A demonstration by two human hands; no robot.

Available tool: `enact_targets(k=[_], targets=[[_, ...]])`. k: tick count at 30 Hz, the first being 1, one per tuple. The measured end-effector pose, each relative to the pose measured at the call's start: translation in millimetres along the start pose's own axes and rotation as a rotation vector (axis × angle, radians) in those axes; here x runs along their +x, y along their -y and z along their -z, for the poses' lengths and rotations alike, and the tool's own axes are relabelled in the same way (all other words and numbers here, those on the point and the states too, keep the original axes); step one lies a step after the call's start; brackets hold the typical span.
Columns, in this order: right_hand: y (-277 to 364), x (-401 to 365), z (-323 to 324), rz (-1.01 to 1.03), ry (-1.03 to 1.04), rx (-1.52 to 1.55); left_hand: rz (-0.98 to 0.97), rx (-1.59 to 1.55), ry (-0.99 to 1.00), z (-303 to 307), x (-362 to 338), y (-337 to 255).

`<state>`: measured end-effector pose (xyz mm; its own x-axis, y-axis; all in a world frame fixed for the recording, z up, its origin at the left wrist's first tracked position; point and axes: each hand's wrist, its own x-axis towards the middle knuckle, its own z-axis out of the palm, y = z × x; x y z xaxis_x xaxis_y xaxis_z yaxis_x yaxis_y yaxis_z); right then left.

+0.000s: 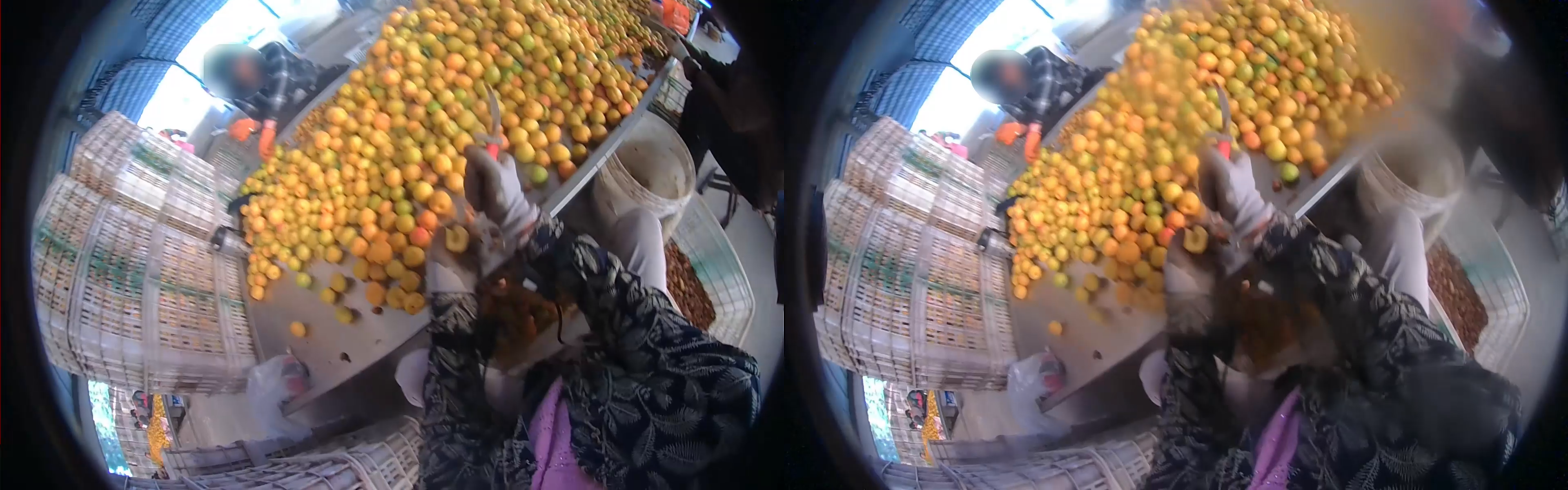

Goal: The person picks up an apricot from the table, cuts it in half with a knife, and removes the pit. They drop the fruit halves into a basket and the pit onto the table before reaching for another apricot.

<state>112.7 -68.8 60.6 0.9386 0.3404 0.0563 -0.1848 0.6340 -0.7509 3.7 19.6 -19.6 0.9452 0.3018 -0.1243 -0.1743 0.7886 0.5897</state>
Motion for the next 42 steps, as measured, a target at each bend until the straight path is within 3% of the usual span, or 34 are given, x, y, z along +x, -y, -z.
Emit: enact_targets(k=[1, 2, 4, 5, 6, 8, 9, 14, 15, 16, 18, 19, 20, 22, 23, 24, 26, 28, 30, 33, 37, 42], targets=[[2.8, 1.3, 5.8, -0.009, -0.029, 0.023, -0.173, 0.212, -0.037, 23.1, 14.4, 10.5], [4.3, 1.4, 13.7, -0.027, -0.043, -0.002, -0.036, -0.073, -0.111, 7.6, 7.4, -2.2], [8.6, -7.0, 24.5, 0.031, 0.014, -0.173, -0.062, 0.011, -0.182, -1.4, -1.9, -8.5], [9.4, -14.7, 32.9, -0.031, -0.001, -0.223, -0.326, 0.846, -0.032, 8.7, -6.5, -11.8], [13.7, -17.4, 37.5, -0.072, -0.004, -0.27, -0.301, 0.841, -0.038, 3.0, -14.4, -17.5], [15.2, -25.0, 49.4, -0.057, -0.033, -0.338, 0.1, 0.34, -0.012, -26.4, -29.1, -32.9], [13.6, -24.5, 57.4, -0.105, -0.044, -0.345, 0.129, 0.333, -0.03, -29.3, -36.3, -35.5], [6.2, -29.8, 73.6, -0.159, 0.015, -0.524, 0.071, 0.918, 0.396, -42.6, -57.8, -31.5], [0.5, -30.9, 78.9, -0.169, 0.007, -0.519, 0.088, 1.156, 0.265, -44.2, -59.3, -37.0], [-1.6, -33.2, 79.4, -0.168, 0.027, -0.568, 0.103, 1.156, 0.262, -36.3, -56.5, -38.2], [-0.9, -35.8, 82.4, -0.172, 0.047, -0.616, -0.109, 1.038, 0.083, -20.5, -46.6, -36.9], [2.5, -42.0, 83.4, -0.148, 0.188, -0.672, -0.042, 0.825, -0.005, -26.8, -51.8, -37.2], [5.2, -46.9, 85.4, -0.124, 0.332, -0.724, -0.033, 0.827, -0.013, -33.0, -58.1, -42.0], [6.3, -49.6, 94.3, -0.209, 0.351, -0.788, 0.348, 1.003, 0.424, -42.8, -65.9, -51.1], [3.3, -49.9, 101.3, -0.136, 0.369, -0.787, 0.532, 0.967, 0.405, -41.3, -68.3, -37.3], [2.0, -49.3, 109.1, -0.062, 0.385, -0.783, 0.539, 0.968, 0.405, -33.7, -66.6, -20.3], [15.2, -45.3, 118.9, -0.077, 0.39, -0.768, 0.405, 1.427, 0.701, -1.6, -53.6, 21.0], [29.8, -41.0, 125.5, -0.111, 0.355, -0.821, 0.557, 1.576, 0.594, 58.7, -41.5, 64.7], [26.5, -37.9, 136.2, -0.116, 0.274, -0.779, 0.6, 1.827, 0.426, 72.0, -37.5, 86.9], [45.1, -42.1, 122.6, -0.153, 0.187, -0.64, 0.455, 2.002, 0.537, 169.5, -34.4, 147.1], [42.1, -40.1, 128.0, -0.188, 0.224, -0.85, 0.577, 2.046, 0.669, 164.7, -31.9, 157.2], [40.3, -44.9, 134.7, -0.107, 0.225, -0.807, 0.633, 1.933, 0.556, 163.8, -33.6, 153.6]])
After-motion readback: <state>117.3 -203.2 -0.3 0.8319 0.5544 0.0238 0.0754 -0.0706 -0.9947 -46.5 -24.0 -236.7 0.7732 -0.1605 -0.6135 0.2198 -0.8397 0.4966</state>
